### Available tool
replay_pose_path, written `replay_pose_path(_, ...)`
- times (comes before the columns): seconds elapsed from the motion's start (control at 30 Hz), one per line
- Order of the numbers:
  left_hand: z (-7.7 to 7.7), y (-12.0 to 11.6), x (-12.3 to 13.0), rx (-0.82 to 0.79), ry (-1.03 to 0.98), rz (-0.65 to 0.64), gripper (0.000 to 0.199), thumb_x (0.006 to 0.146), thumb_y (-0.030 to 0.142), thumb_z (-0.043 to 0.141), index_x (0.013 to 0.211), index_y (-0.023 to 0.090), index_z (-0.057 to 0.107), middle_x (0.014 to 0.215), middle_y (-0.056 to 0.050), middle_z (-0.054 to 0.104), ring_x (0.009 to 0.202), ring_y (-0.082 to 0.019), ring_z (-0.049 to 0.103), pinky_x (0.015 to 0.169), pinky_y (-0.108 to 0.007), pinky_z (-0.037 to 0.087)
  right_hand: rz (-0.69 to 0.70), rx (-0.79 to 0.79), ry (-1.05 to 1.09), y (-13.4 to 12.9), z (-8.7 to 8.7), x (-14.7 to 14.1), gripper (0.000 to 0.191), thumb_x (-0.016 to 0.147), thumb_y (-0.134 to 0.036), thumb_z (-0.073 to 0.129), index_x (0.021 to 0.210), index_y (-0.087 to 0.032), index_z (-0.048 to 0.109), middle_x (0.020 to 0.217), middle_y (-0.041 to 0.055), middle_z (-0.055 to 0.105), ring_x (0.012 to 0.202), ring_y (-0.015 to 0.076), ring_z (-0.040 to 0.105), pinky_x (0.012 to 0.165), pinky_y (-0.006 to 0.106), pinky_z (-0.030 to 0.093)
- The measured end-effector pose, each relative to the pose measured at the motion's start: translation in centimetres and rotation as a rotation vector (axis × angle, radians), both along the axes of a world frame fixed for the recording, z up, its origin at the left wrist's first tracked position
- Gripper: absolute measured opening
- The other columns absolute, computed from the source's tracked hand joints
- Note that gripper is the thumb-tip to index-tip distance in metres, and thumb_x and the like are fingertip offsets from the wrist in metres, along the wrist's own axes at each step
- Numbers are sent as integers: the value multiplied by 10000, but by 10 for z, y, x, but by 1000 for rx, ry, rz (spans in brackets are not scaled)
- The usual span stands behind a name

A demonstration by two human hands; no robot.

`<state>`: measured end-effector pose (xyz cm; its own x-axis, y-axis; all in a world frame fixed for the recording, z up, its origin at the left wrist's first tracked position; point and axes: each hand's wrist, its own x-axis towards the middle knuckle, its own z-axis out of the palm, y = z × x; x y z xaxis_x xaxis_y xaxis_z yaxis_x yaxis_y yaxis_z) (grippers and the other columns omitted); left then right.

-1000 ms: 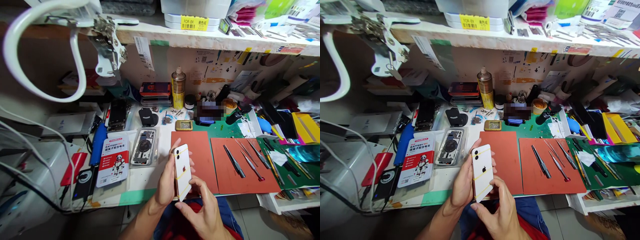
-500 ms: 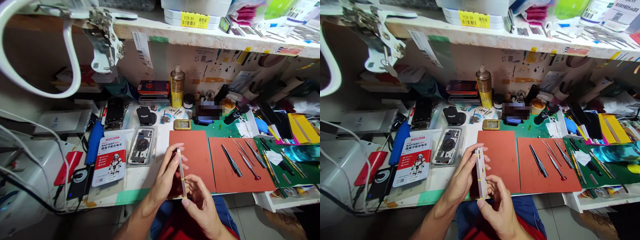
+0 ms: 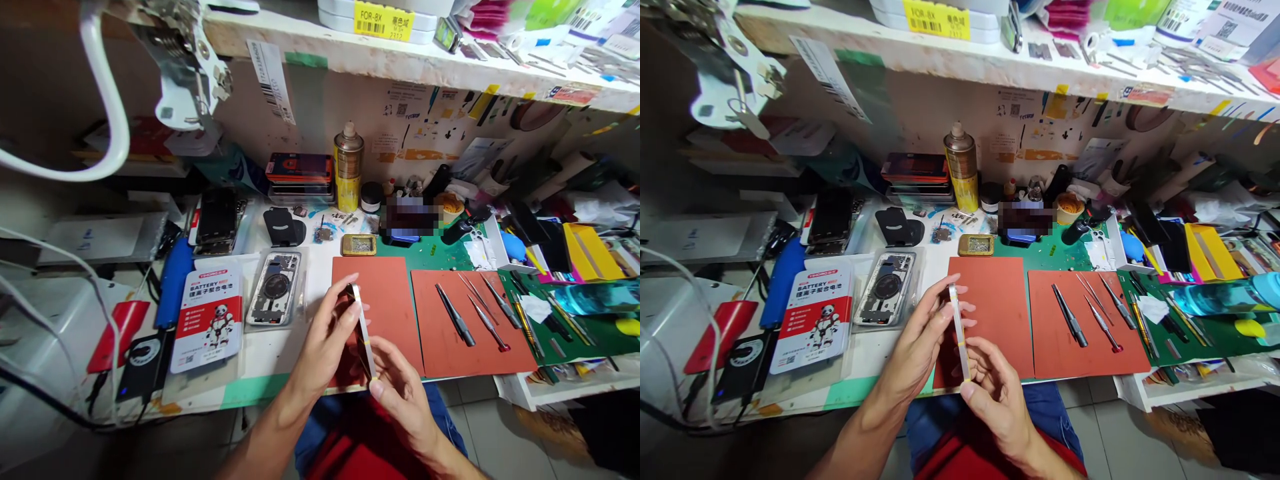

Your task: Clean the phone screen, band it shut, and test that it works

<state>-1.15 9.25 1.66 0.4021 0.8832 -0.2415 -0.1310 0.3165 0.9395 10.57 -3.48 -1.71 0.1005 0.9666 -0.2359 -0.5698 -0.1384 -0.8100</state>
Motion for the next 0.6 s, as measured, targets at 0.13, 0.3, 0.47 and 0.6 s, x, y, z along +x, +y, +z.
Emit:
replay_pose_path(0.13, 2, 1, 0, -21, -26, -39, 567, 962, 480, 756, 1495, 409, 577, 1340, -21, 636, 1056, -178, 685, 942, -321, 618, -10, 0, 3, -1, 0, 1, 473, 939, -381, 823, 1393, -371, 688, 1309, 52, 740, 1180, 203, 689, 1068, 333, 530)
replay_pose_path(0.3, 0, 1, -5, -33, -69, -95, 707, 934, 390, 807, 1572, 409, 502, 1469, -52, 593, 1228, -232, 655, 1024, -354, 585, -21, 13, -21, -1, 0, 1, 476, 944, -364, 820, 1402, -366, 687, 1310, 57, 735, 1144, 201, 694, 1038, 331, 546)
replay_pose_path(0.47, -5, 4, -11, -38, -159, -204, 911, 848, 270, 883, 1613, 457, 426, 1616, -44, 466, 1329, -259, 603, 1093, -389, 551, -25, 31, -35, 2, 2, 2, 471, 957, -348, 804, 1412, -333, 680, 1284, 71, 739, 1117, 202, 702, 986, 321, 567)
replay_pose_path(0.6, -6, 4, -14, -17, -175, -285, 1039, 803, 224, 911, 1623, 540, 357, 1694, -17, 359, 1385, -266, 567, 1124, -398, 530, -30, 12, -46, 4, 6, 3, 482, 941, -360, 816, 1398, -295, 680, 1257, 83, 747, 1106, 212, 708, 958, 328, 581)
